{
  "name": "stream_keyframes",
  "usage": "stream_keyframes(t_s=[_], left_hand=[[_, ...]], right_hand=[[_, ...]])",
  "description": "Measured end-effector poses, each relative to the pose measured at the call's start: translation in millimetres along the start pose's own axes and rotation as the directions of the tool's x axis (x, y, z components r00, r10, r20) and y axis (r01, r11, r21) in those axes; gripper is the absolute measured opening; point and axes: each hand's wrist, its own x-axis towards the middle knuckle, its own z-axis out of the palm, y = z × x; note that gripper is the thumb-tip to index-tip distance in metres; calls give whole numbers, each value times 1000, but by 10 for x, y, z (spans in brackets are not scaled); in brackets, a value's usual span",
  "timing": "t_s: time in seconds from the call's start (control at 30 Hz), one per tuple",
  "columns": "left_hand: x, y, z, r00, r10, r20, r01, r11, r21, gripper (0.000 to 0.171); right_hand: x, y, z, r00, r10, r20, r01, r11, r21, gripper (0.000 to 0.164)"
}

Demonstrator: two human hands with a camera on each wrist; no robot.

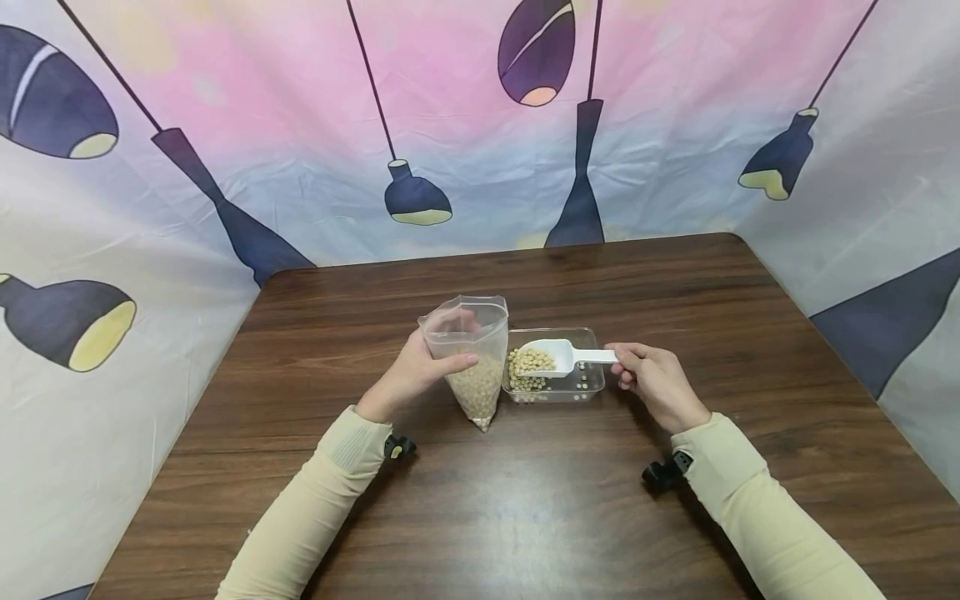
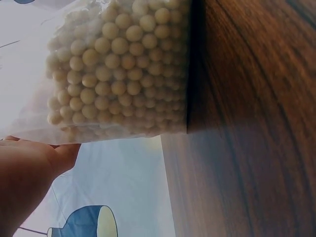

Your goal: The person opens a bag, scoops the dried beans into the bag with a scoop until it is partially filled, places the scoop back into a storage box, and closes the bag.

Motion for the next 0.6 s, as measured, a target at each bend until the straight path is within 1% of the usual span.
stream_keyframes(t_s=[0.13, 0.23, 0.3, 0.47, 0.53, 0.6], left_hand=[[6, -11, -1, 1000, -11, 7, 11, 1000, -19, 57], [11, -16, 3, 1000, -20, 16, 20, 999, -28, 59], [13, -3, 5, 1000, -20, 19, 21, 999, -29, 59], [-46, 226, 16, 1000, -17, 20, 18, 999, -34, 57], [-67, 301, 20, 1000, -17, 18, 18, 999, -40, 56], [-68, 307, 20, 1000, -15, 17, 16, 999, -45, 56]], right_hand=[[13, -16, -71, 999, 42, 28, -44, 996, 78, 47], [-7, -68, -99, 998, 40, 40, -45, 990, 136, 42], [-26, -128, -109, 999, 16, 42, -23, 985, 174, 39], [-91, -361, -104, 997, -70, 42, 57, 964, 258, 25], [-114, -475, -87, 993, -110, 40, 94, 951, 296, 22], [-137, -596, -55, 988, -150, 27, 134, 938, 319, 21]])
